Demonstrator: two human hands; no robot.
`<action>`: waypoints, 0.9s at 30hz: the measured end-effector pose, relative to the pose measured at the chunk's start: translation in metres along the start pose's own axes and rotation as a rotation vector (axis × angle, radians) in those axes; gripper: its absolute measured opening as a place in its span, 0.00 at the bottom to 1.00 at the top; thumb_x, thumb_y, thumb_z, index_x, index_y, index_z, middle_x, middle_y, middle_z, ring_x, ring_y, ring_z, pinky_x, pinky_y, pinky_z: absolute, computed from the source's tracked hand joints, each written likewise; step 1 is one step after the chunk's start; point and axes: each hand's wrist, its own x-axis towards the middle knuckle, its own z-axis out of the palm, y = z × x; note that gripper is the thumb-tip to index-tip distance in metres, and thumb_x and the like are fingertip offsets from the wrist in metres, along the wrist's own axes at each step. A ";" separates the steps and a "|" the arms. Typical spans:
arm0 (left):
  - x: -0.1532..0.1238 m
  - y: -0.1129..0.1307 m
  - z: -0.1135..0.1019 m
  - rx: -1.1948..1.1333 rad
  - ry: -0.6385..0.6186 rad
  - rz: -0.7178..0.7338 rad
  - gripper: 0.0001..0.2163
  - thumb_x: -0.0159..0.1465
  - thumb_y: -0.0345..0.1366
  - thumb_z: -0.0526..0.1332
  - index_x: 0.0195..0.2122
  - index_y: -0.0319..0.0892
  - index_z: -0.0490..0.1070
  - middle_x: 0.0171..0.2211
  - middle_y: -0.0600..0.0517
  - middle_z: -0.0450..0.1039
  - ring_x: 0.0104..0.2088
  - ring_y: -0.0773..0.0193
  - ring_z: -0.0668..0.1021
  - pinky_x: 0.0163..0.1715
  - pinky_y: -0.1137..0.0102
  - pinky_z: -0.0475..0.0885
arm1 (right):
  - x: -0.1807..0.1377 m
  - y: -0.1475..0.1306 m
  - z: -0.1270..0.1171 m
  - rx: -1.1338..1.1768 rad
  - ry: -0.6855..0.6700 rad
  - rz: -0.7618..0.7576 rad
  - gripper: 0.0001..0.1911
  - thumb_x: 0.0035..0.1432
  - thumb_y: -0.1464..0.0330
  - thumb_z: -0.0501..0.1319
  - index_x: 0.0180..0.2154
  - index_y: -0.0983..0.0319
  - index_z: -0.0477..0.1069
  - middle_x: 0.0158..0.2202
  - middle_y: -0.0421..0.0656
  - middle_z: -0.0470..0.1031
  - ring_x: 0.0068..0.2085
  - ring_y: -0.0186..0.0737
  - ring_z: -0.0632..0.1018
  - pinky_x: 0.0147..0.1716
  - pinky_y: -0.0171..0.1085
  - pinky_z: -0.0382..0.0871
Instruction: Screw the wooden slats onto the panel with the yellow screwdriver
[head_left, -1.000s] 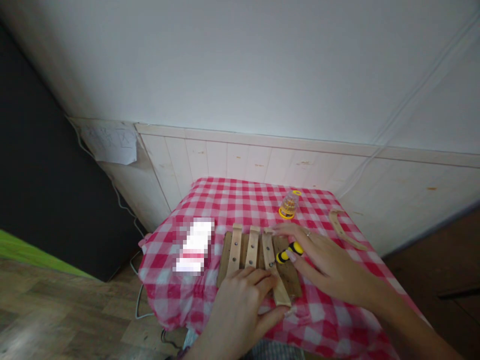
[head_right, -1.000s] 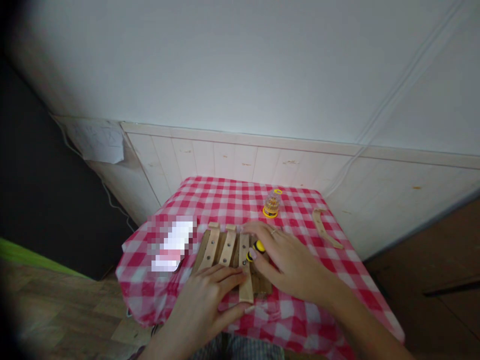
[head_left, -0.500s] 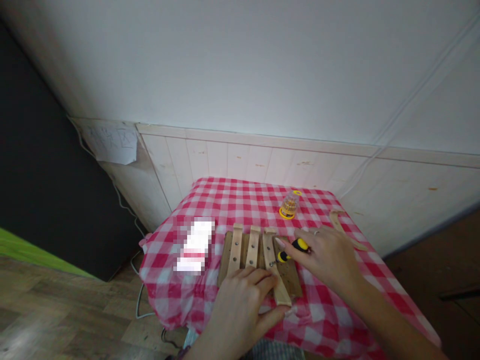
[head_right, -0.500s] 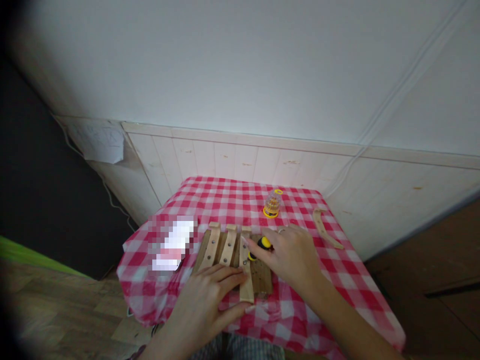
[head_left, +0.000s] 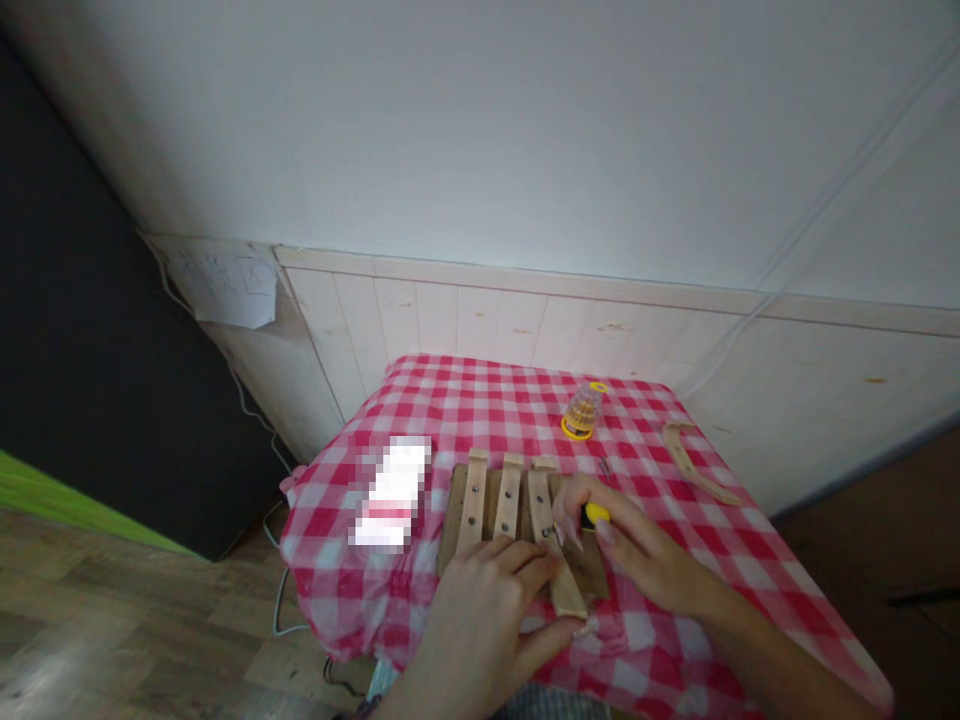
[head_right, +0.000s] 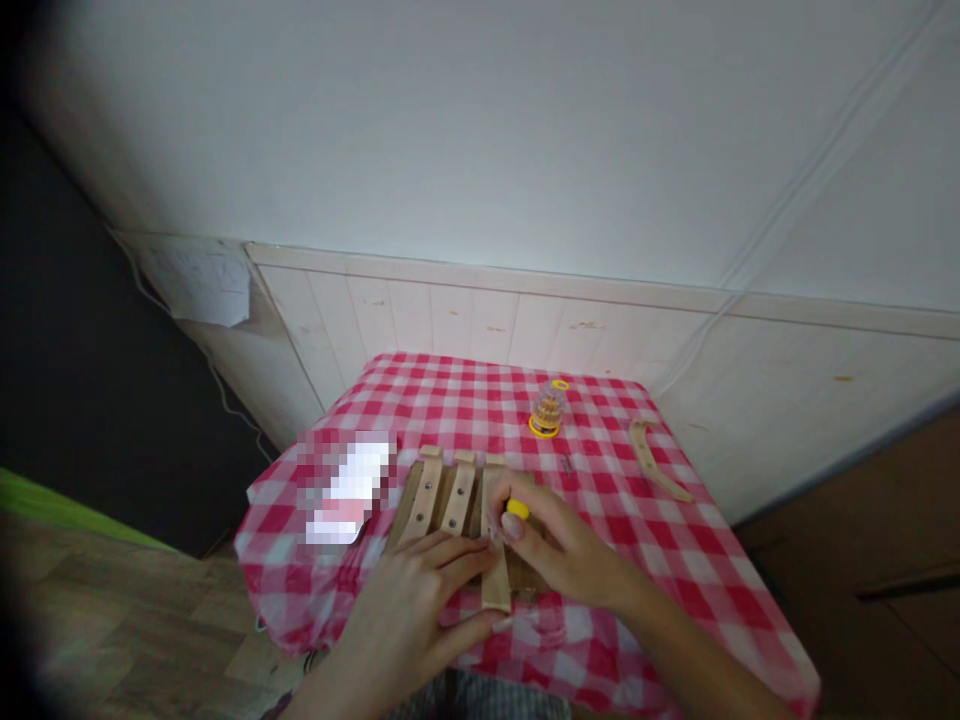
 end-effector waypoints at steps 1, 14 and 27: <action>0.000 0.000 0.000 0.000 0.002 -0.001 0.15 0.63 0.46 0.69 0.48 0.45 0.78 0.49 0.48 0.80 0.47 0.50 0.80 0.47 0.58 0.77 | -0.002 -0.003 -0.003 0.004 -0.053 0.017 0.21 0.70 0.50 0.47 0.41 0.57 0.69 0.39 0.45 0.74 0.42 0.42 0.76 0.45 0.42 0.74; 0.001 0.004 -0.003 0.005 0.006 -0.010 0.17 0.61 0.44 0.72 0.48 0.42 0.78 0.48 0.48 0.81 0.46 0.48 0.81 0.46 0.53 0.78 | -0.001 -0.017 -0.027 -0.499 -0.026 -0.026 0.15 0.68 0.56 0.56 0.43 0.56 0.77 0.39 0.44 0.83 0.40 0.44 0.83 0.41 0.41 0.76; 0.001 0.003 0.000 -0.001 0.028 -0.006 0.16 0.60 0.43 0.72 0.46 0.43 0.78 0.47 0.48 0.81 0.45 0.48 0.81 0.45 0.55 0.78 | 0.008 -0.019 -0.010 -1.265 0.307 -0.213 0.25 0.72 0.60 0.47 0.28 0.60 0.74 0.20 0.44 0.76 0.24 0.42 0.76 0.28 0.39 0.66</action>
